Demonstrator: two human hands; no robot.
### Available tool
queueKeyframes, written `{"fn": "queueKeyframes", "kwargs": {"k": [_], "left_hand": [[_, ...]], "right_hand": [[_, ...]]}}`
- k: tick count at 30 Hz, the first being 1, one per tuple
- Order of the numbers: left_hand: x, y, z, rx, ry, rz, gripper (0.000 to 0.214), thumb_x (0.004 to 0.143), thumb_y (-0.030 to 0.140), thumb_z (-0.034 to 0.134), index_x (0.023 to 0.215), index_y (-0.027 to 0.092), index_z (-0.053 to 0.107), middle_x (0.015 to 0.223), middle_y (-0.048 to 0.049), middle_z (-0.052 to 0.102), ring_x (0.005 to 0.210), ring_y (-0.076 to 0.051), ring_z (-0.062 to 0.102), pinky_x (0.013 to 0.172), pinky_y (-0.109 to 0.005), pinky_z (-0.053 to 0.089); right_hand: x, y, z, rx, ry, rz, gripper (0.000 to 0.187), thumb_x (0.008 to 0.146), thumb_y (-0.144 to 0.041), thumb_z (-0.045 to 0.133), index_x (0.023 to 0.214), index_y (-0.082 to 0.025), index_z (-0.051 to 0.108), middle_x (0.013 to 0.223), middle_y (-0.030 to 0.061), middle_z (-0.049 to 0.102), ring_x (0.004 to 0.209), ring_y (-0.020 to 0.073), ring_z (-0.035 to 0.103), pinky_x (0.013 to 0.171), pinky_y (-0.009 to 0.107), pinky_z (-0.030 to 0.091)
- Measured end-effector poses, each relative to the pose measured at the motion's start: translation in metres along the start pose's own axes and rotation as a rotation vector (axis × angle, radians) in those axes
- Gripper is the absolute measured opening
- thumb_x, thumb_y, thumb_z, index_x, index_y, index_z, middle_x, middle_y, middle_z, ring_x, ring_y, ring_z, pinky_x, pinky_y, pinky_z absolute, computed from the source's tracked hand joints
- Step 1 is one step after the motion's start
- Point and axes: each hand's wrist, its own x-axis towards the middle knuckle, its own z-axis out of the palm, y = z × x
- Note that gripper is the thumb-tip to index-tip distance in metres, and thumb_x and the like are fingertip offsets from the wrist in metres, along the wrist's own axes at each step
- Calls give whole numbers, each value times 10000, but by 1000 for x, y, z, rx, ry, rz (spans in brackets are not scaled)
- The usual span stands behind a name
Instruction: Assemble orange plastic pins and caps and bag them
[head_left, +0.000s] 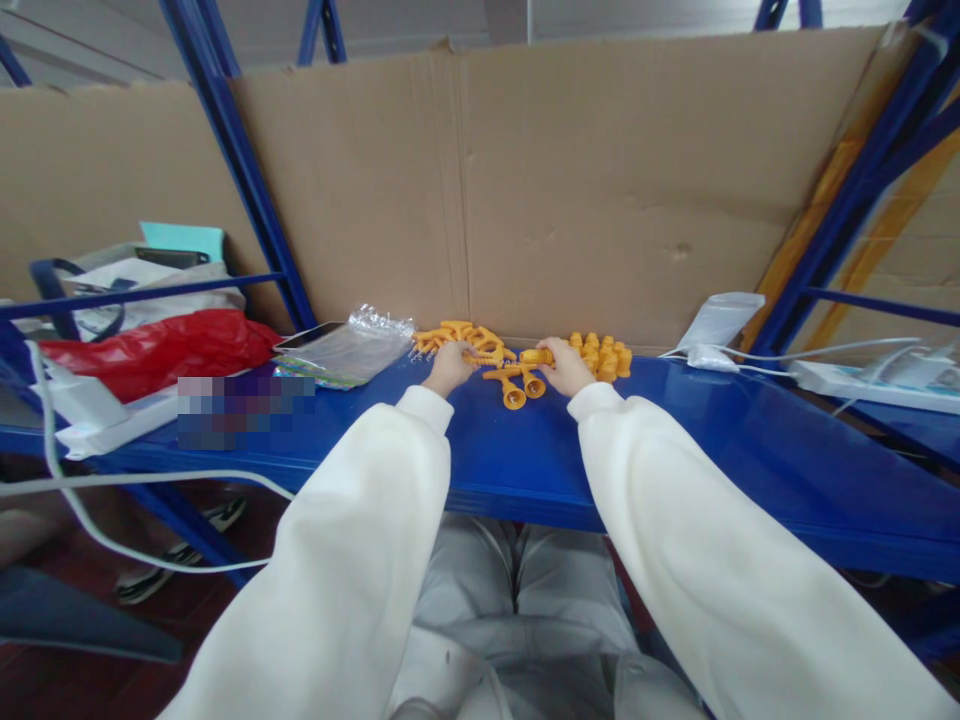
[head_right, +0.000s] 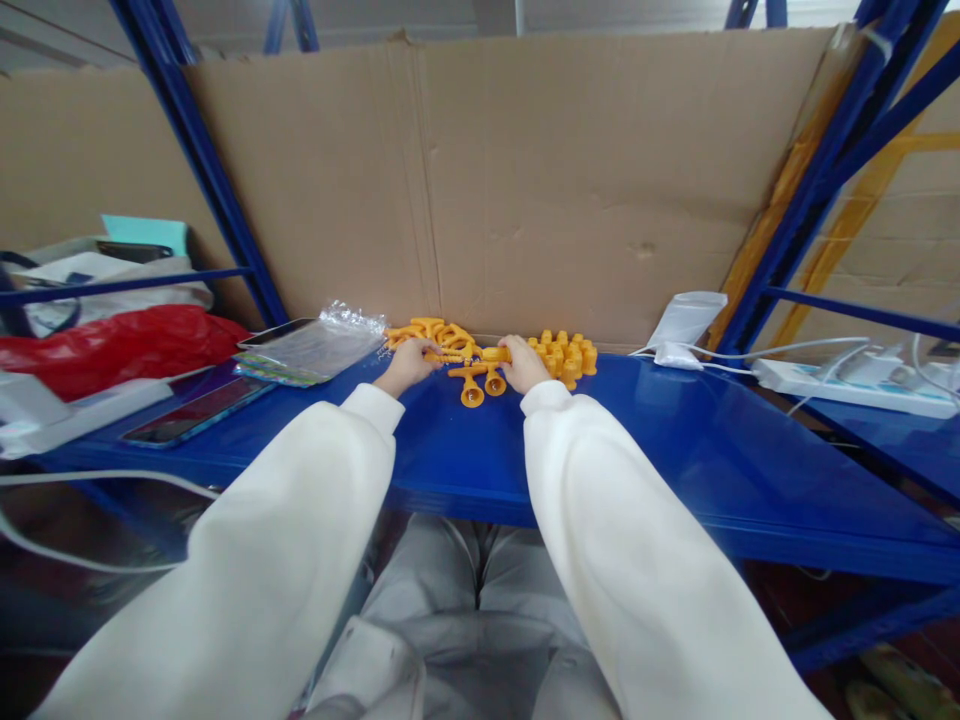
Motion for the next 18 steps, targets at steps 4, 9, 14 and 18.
{"fn": "queueKeyframes", "kwargs": {"k": [4,9,14,18], "left_hand": [[-1,3,-3,14,32,-27,158,799,105,692,929,181,738,1068,-86,788,1104,-256,705,1019,-353,537],[-1,2,-2,-18,58,-8,134,797,101,692,894,187,728,1004,-77,788,1071,-254,702,994,-353,550],[2,-2,7,-152,166,69,132,728,85,709,774,206,687,897,-56,771,993,-278,708,981,-422,569],[4,-4,9,-228,199,75,135,696,85,715,730,207,670,867,-63,757,984,-292,708,989,-466,569]], "right_hand": [[1,4,2,-19,-3,14,336,792,-23,531,1062,-196,630,1203,127,681,1193,295,637,1075,547,476],[1,6,4,-26,8,27,351,801,-33,543,1101,-178,653,1226,139,681,1208,298,634,1084,540,476],[1,6,1,-45,7,62,352,809,-48,553,1123,-167,661,1241,150,683,1219,308,634,1094,533,474],[0,10,0,-82,23,129,324,809,-41,567,1086,-172,672,1205,165,703,1198,327,647,1080,535,484]]}}
